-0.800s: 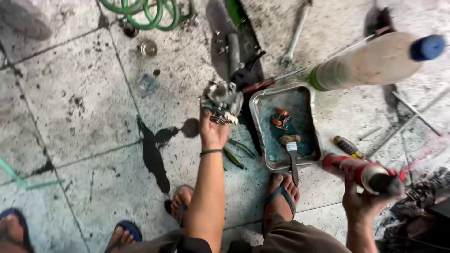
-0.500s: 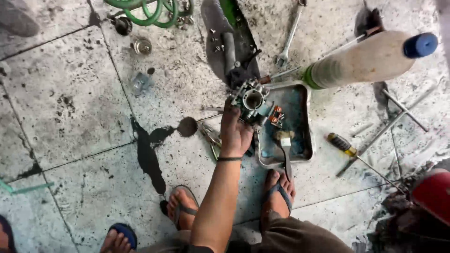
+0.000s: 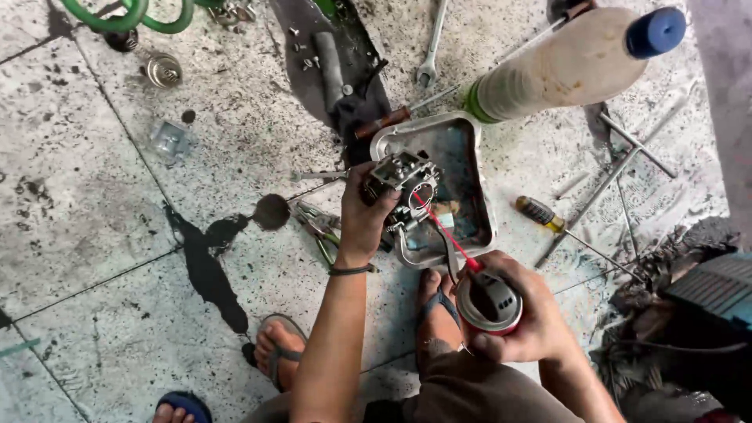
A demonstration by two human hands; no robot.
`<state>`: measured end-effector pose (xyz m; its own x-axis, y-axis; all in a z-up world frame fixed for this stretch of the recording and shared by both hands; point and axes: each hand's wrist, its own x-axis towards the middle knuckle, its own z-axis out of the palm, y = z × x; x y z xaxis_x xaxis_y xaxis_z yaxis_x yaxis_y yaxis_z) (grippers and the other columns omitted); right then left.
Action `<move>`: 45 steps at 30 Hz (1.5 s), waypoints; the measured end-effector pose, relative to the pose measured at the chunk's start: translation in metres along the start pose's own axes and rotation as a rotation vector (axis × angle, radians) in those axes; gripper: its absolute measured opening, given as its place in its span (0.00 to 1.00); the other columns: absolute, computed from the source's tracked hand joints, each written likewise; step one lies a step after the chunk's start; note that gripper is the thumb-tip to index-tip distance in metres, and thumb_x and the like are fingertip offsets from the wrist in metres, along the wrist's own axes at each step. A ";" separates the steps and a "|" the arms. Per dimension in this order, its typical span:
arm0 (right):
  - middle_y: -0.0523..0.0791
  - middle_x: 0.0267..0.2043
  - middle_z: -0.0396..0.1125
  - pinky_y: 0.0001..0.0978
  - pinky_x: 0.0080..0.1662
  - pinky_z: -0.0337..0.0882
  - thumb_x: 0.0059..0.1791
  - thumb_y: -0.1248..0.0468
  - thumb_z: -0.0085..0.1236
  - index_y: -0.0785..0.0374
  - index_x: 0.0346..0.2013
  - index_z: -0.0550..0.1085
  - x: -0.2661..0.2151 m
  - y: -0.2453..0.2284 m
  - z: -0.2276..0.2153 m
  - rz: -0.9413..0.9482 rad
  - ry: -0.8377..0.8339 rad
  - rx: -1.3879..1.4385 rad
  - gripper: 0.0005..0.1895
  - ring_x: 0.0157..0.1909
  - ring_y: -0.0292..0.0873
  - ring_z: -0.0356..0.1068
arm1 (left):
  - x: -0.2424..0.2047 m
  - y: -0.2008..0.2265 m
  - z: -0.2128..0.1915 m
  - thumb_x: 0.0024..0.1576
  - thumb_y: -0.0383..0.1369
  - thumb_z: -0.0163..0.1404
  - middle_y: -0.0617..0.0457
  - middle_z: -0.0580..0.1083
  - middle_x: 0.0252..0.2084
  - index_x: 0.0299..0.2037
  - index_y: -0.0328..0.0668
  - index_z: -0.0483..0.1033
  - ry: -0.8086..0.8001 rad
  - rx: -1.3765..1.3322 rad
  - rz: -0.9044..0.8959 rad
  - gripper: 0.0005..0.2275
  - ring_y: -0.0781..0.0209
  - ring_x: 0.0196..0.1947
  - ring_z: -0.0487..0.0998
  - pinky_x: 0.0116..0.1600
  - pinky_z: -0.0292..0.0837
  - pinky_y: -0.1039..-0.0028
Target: The person cleans a motorcycle carburetor by spraying it with cleaner, rinsing it with liquid from a bottle, and blowing air into the passages using a pneumatic air duster tool.
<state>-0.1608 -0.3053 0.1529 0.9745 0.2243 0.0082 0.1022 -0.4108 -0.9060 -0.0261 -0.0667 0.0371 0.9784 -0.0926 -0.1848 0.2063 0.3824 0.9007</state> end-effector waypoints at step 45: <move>0.40 0.41 0.74 0.31 0.42 0.74 0.33 0.44 0.64 0.62 0.54 0.73 0.033 -0.018 -0.013 0.273 0.009 -0.047 0.40 0.39 0.35 0.70 | 0.005 0.025 0.014 0.51 0.40 0.61 0.47 0.76 0.56 0.59 0.46 0.72 0.042 0.288 -0.167 0.25 0.54 0.58 0.78 0.58 0.75 0.67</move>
<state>-0.1276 -0.3018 0.1745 0.9690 0.0921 -0.2292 -0.1551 -0.4957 -0.8546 -0.0156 -0.0705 0.0646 0.9322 -0.0921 -0.3501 0.3579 0.0893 0.9295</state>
